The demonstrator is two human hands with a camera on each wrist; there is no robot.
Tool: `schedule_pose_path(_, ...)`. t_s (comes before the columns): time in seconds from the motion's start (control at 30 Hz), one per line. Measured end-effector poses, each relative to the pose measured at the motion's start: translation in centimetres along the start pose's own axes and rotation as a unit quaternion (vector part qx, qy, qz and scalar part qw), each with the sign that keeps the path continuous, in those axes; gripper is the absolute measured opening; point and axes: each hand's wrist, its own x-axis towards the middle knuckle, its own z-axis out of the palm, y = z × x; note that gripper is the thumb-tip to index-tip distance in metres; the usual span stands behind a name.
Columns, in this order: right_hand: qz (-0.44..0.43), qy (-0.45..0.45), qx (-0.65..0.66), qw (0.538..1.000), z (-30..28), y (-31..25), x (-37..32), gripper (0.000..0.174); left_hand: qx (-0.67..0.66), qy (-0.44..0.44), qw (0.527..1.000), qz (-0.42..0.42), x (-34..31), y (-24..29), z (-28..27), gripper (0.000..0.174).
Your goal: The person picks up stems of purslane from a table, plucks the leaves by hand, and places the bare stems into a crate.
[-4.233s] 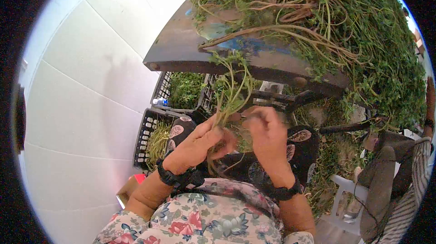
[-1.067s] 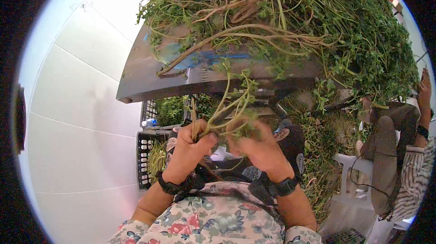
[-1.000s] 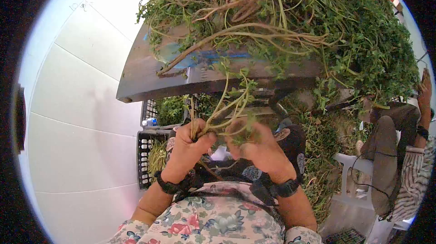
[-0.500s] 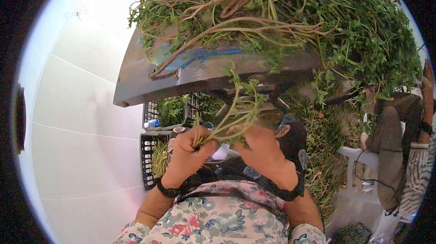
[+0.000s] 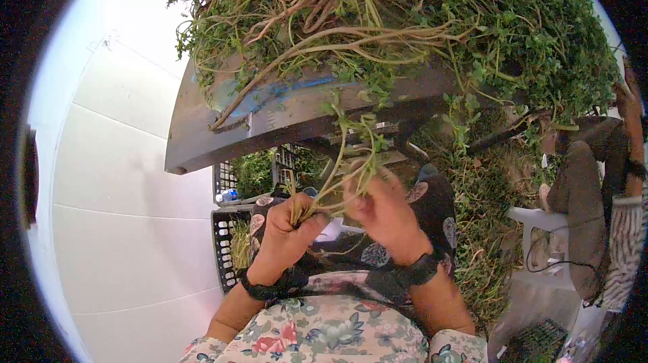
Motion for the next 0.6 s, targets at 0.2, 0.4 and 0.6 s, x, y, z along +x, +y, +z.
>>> schedule_pose_path(0.2, 0.128, -0.007, 0.351, 0.928, -2.1, -0.3, -0.9, 0.022, 0.018, -0.006, 1.0, 0.005, 0.4, -0.2, -0.5, 0.012)
schedule_pose_path(0.4, 0.15, -0.013, 0.295, 0.943, -2.8, -2.7, -0.6, 0.021, 0.026, -0.051, 0.998, -0.017, 0.3, 0.1, -0.1, 0.017)
schedule_pose_path(0.6, 0.086, -0.015, 0.159, 0.983, -2.7, -2.2, -1.2, 0.017, -0.088, -0.042, 0.995, -0.006, -0.2, -1.3, -0.4, 0.023)
